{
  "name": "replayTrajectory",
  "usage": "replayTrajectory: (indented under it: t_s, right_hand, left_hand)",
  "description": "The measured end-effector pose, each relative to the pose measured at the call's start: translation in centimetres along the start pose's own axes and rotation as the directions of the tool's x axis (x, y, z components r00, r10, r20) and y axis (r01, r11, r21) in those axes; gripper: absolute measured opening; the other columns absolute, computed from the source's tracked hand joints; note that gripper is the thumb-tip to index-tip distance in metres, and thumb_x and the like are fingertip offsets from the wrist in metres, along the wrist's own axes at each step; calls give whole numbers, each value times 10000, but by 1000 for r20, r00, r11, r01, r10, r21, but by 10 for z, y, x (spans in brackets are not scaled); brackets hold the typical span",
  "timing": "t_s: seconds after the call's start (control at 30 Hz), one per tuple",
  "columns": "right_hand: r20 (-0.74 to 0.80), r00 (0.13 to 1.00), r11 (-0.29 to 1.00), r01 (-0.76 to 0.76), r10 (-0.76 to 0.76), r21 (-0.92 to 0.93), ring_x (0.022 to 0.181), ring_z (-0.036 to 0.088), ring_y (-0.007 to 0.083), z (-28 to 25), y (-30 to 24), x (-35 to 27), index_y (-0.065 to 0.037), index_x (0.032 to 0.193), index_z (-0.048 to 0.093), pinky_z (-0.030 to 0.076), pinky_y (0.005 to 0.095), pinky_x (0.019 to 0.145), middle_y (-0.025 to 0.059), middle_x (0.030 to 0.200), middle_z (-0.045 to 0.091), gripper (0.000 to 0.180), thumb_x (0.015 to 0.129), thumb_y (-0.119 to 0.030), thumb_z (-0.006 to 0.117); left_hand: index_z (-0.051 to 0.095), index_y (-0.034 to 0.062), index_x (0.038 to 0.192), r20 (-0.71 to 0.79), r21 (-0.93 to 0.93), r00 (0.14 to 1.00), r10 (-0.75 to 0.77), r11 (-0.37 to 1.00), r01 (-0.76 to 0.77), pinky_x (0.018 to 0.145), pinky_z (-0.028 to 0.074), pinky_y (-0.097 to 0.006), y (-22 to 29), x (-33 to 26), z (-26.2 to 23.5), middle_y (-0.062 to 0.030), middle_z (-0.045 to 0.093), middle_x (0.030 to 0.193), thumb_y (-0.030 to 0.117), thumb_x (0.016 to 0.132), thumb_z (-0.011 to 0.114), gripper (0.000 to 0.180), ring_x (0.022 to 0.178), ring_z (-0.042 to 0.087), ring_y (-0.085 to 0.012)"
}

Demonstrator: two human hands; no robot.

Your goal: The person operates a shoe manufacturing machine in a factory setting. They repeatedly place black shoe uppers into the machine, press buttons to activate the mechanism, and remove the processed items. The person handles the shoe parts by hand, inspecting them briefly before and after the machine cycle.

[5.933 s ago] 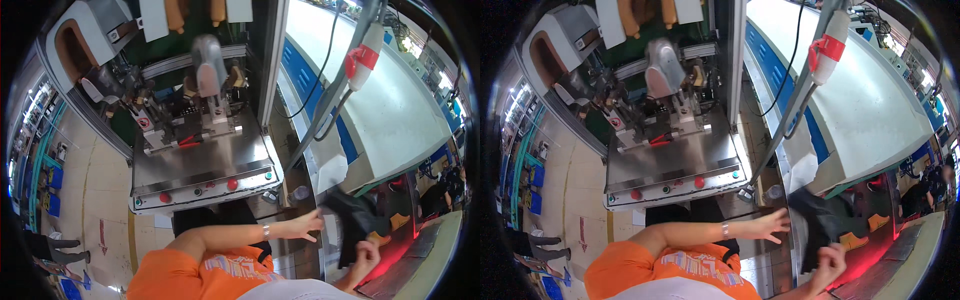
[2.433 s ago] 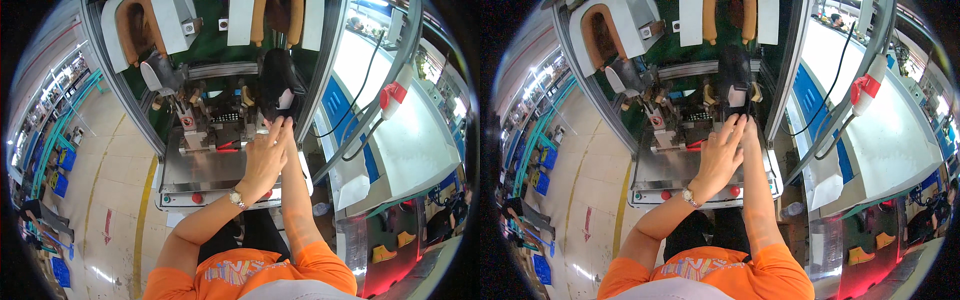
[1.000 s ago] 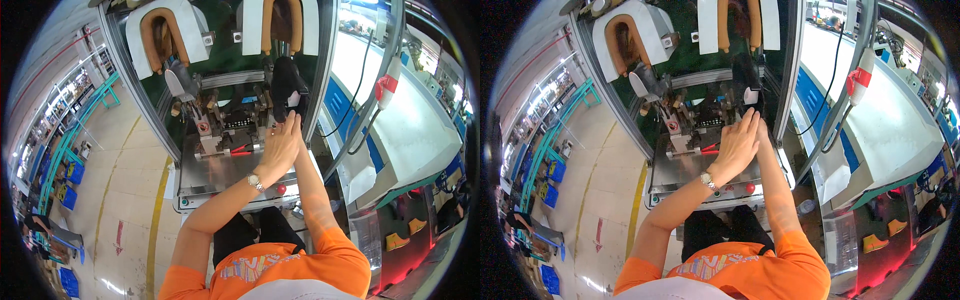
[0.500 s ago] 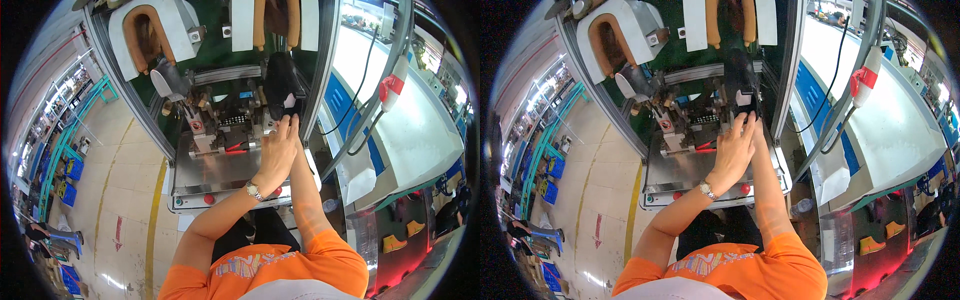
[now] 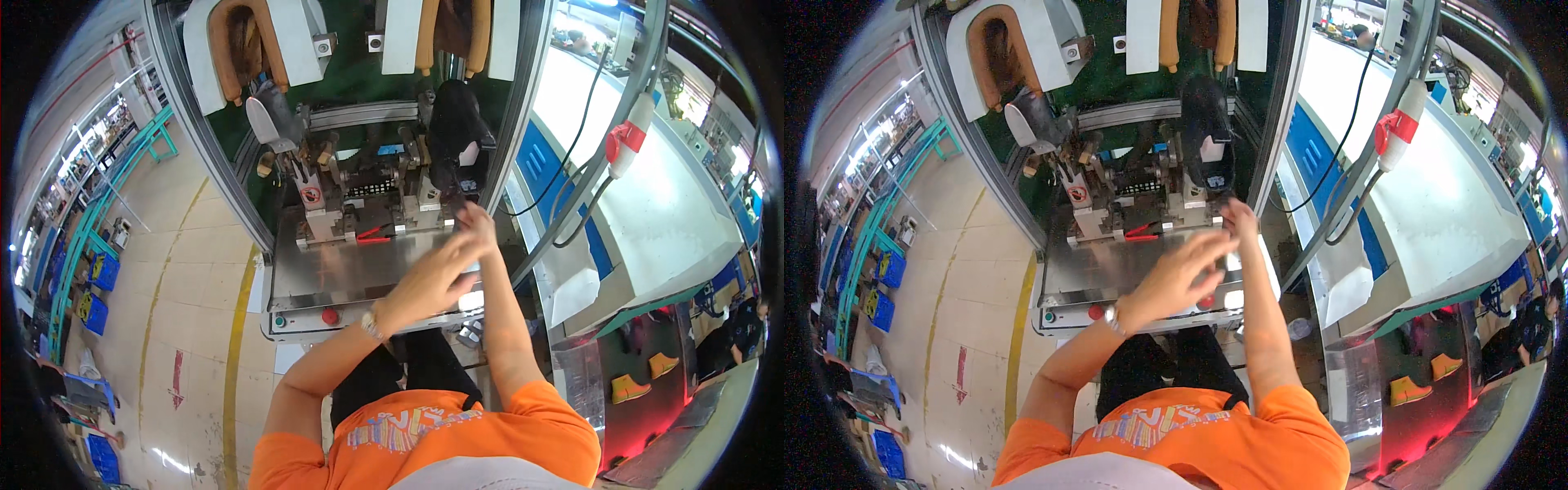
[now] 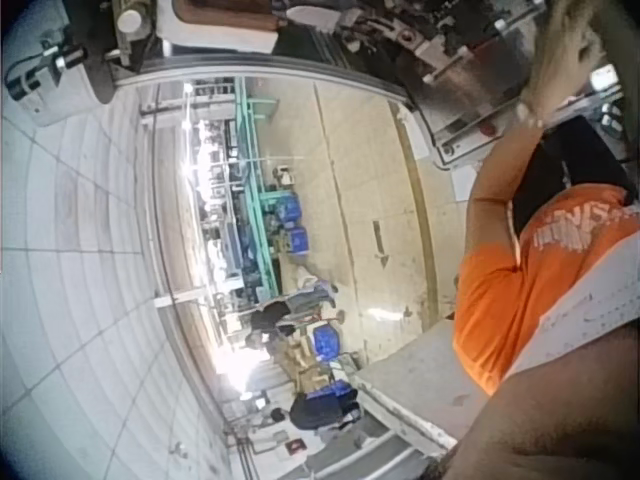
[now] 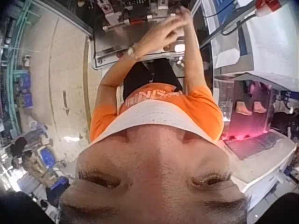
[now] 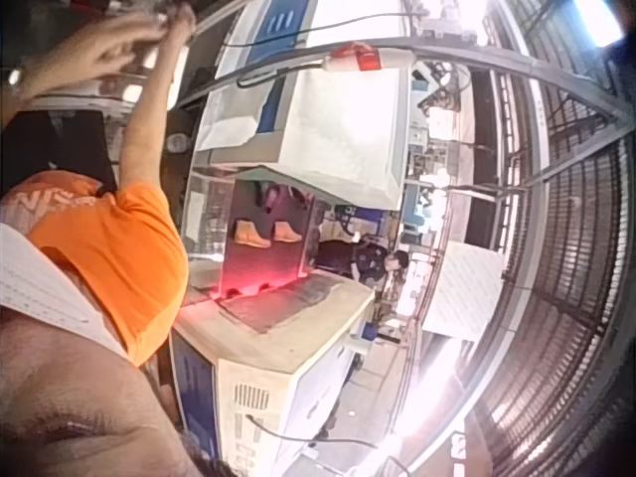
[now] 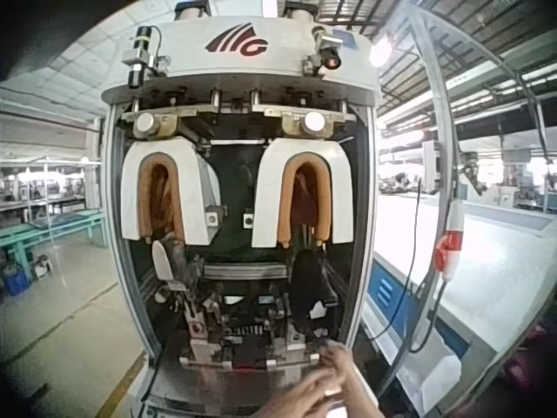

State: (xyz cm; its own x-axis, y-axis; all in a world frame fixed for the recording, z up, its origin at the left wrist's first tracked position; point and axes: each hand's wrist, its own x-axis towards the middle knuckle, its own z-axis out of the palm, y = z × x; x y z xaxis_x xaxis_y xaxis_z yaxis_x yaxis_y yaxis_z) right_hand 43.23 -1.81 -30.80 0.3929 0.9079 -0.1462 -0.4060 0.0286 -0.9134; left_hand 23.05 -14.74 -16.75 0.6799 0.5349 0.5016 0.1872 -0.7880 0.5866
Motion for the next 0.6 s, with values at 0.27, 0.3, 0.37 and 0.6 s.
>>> replayTrajectory:
  t_s: [0.27,0.3,0.37,0.6]
  right_hand:
    - [-211,962,807,18,-176,-590,928,541,235,-223,128,-43,-58,1189,437,447,338,762,124,999,555,578,663,-128,667]
    - [-203,954,830,76,-222,-552,946,526,239,-202,122,-56,-81,1214,414,451,355,746,128,1032,533,625,644,-109,668]
    - [-218,975,914,-118,33,-388,1024,482,269,-215,101,-61,-87,1241,370,447,439,756,139,1138,475,665,632,-62,636]
    - [-355,895,731,-429,268,-530,1109,379,373,-176,69,-63,-148,1224,382,357,607,765,130,1213,415,662,608,-139,623]
  left_hand:
    - [585,48,1000,186,-273,948,-259,913,303,733,461,-304,-71,-142,59,-92,624,869,63,807,524,203,817,598,-214]
    - [584,47,1000,176,-273,961,-215,927,258,732,461,-308,-71,-141,65,-92,623,874,68,808,523,202,821,597,-218]
    - [581,47,1000,197,-296,976,-97,943,153,730,461,-315,-62,-136,84,-92,623,882,79,810,522,201,828,596,-226]
    - [600,62,971,92,-514,986,-139,841,167,680,464,-301,-34,-149,143,-94,623,870,72,792,533,192,791,603,-219]
